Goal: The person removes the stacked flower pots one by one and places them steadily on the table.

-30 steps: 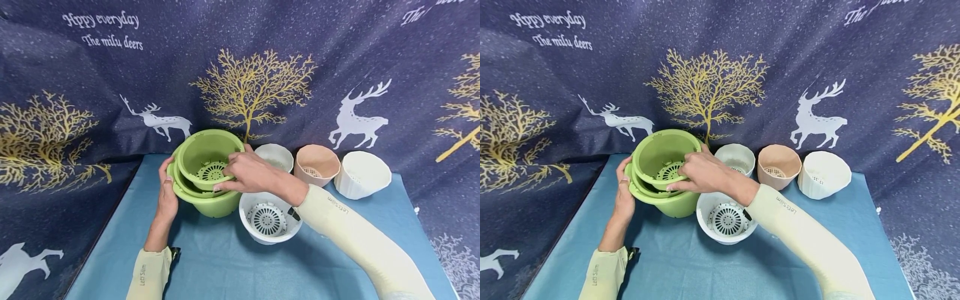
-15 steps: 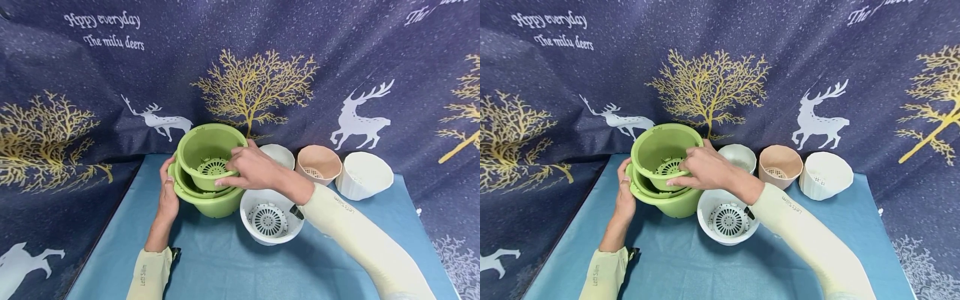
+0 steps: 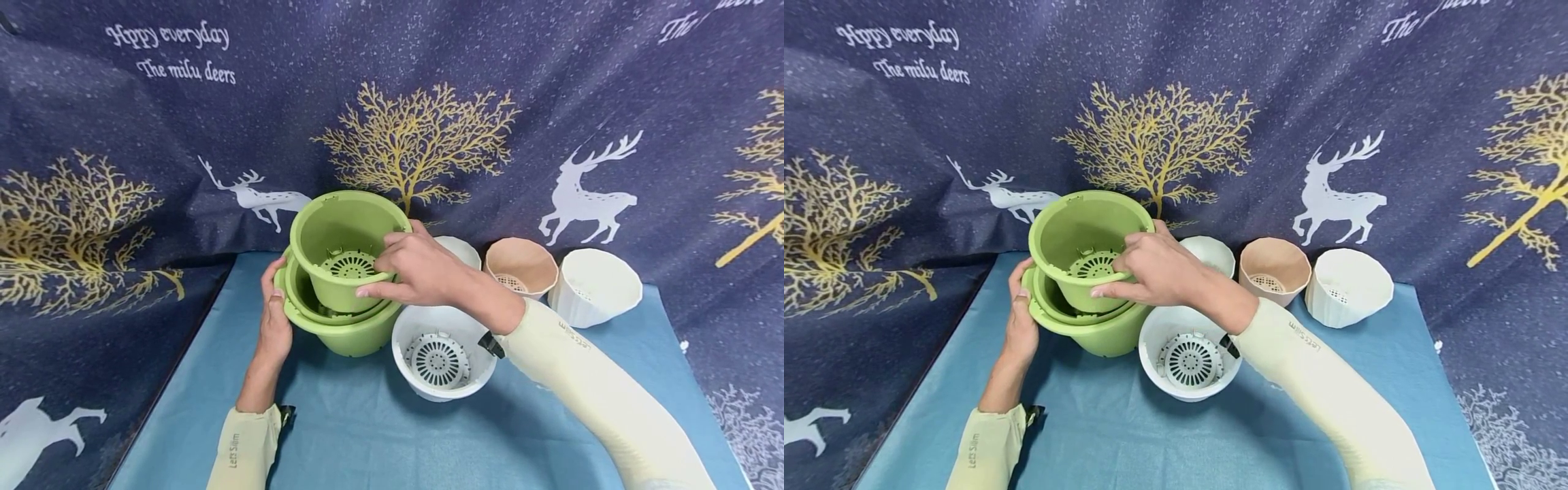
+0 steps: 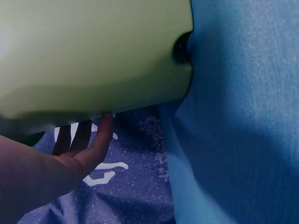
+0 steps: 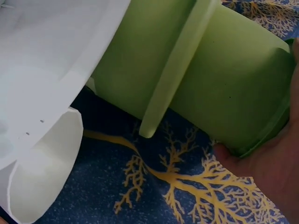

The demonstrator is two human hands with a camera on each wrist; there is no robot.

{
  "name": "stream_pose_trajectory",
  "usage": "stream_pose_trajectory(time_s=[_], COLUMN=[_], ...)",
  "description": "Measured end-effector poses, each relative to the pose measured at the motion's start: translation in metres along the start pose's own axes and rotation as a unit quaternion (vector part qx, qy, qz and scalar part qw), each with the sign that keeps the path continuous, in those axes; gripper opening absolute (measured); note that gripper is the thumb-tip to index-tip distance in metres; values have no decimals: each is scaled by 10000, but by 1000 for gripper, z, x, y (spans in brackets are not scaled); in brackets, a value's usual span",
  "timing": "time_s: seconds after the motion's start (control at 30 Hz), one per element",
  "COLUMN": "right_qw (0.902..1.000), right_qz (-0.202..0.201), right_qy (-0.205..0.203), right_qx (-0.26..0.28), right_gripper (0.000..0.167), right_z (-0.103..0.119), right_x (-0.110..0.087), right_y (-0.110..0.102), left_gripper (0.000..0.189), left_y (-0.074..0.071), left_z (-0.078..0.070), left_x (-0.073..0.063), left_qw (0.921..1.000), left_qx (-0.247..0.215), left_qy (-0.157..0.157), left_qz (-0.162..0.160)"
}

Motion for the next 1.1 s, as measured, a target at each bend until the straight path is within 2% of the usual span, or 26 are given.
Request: stream_pose_trajectory(time_s=[0.27,0.6,0.9,1.1], right_qw=[9997,9990,9964,9961], right_qz=[-249,-419,-785,-804], right_qy=[-27,-122,-260,-215], right_qx=[16,2,160,292], right_gripper=[69,67,64,62], right_z=[2,8,13,18], right_x=[-3,-6,-17,-25], right_y=[-13,-25,-45,-54], left_gripper=[52,52,53,54], left_y=[-1,-2,-2,-2], left_z=[5,2,3,3], left_x=[0,1,1,0], left_qw=[9999,9999,10000,9998], left_qx=[49,48,-21,169], left_qy=[-158,-147,-18,-75], left_qz=[-26,-75,-68,-78])
Point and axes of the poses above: each hand's wrist, its own x-axis towards the middle knuckle, its own y-axis out of the palm, z = x × y, the point moved 9 cm from there along x, towards the middle knuckle, and after that the axes turned 6 degrees about x, right-handed, at the moved point
